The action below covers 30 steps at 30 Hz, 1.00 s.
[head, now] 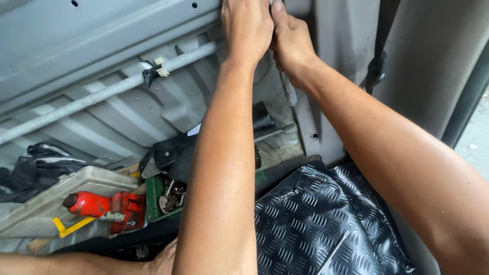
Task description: The person installs black textured flooring in the back of a vehicle, pressing it into corners and trimming edges with a knife while using a screwdriver and being assisted by another person.
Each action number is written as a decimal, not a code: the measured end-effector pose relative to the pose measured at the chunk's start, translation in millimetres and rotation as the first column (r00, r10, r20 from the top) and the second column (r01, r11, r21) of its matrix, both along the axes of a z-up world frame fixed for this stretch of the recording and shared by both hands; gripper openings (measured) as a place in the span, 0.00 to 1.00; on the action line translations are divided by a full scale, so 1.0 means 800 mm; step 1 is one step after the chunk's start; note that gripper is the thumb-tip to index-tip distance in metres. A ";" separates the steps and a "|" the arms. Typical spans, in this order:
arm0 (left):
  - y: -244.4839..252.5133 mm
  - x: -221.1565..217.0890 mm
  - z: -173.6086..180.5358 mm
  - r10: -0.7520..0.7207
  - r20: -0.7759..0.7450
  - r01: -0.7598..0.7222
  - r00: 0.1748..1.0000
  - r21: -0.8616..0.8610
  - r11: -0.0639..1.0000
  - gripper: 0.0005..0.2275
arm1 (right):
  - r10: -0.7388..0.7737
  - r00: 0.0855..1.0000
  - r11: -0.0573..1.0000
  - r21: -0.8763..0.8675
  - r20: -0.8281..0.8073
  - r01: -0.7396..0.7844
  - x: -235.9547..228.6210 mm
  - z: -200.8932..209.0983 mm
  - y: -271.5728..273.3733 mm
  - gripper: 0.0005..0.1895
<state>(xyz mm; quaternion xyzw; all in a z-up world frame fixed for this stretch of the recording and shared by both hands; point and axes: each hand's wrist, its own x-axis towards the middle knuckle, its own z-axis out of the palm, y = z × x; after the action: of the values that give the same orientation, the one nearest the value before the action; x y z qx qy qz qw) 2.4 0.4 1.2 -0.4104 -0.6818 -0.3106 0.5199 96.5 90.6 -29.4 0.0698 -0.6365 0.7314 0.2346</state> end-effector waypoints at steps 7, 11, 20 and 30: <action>0.013 0.026 0.007 0.027 0.003 -0.027 1.000 0.091 0.995 0.10 | 0.013 0.991 0.993 -0.119 0.134 0.003 0.006 0.017 -0.007 0.31; 0.022 0.027 -0.001 0.056 0.059 -0.063 0.997 0.118 0.991 0.11 | 0.315 0.949 0.927 -0.218 0.011 -0.305 -0.009 -0.007 0.013 0.32; 0.010 0.035 0.000 0.060 -0.001 -0.059 0.998 0.073 0.996 0.11 | 0.433 0.901 0.872 -0.257 0.007 -0.417 -0.014 -0.013 0.016 0.34; 0.011 0.045 0.008 0.138 0.110 -0.135 0.984 -0.038 0.990 0.16 | 0.060 0.840 0.998 -0.002 0.539 -0.070 0.304 -0.199 0.056 0.38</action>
<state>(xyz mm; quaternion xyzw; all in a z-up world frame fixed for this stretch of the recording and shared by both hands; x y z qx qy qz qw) 38.1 9.4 7.3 -0.3524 -0.7410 -0.2867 0.4945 339.3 135.6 -188.3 -0.1146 -0.6805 0.7234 0.0211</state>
